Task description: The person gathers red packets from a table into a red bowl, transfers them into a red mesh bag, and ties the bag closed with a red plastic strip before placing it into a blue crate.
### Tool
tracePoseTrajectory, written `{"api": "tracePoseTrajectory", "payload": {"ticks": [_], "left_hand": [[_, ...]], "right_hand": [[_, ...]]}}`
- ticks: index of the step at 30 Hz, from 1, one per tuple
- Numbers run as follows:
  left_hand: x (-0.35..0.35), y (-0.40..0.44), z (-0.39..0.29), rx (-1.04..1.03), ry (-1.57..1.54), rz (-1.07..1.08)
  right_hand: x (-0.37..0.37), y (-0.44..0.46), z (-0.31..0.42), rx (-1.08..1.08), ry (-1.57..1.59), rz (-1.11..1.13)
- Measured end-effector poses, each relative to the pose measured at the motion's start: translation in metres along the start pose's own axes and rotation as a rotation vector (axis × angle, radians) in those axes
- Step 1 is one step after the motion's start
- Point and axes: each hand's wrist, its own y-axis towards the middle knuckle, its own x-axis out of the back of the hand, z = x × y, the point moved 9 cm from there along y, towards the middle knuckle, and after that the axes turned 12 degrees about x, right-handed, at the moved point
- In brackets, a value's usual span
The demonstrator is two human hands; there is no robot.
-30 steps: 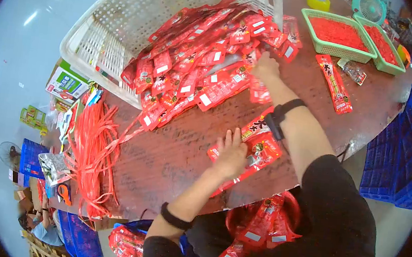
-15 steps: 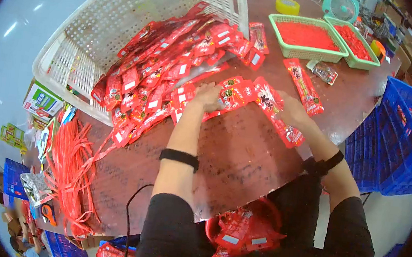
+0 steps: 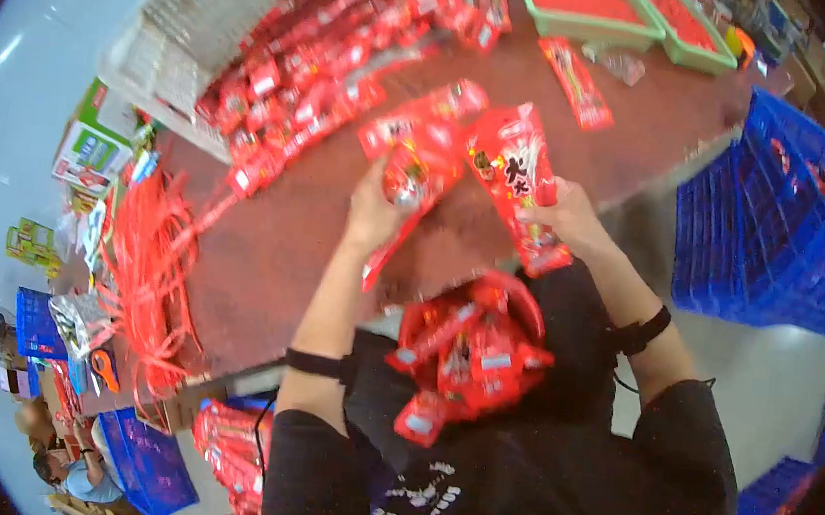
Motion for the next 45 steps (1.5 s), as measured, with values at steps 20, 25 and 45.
{"api": "tracePoseTrajectory", "payload": {"ticks": [20,25,45], "left_hand": [[-0.184,-0.225,0.093,0.362,0.052,1.143],[-0.241,-0.259,0.158,0.841,0.036,1.220],[-0.064,-0.254,-0.012,-0.075,0.092,0.076]], "right_hand": [[-0.116,-0.171,-0.120,0.036,-0.812,0.686],[-0.117,-0.190,-0.086,0.259,-0.923,0.731],[-0.071,-0.138,-0.052,0.397,-0.601,0.428]]}}
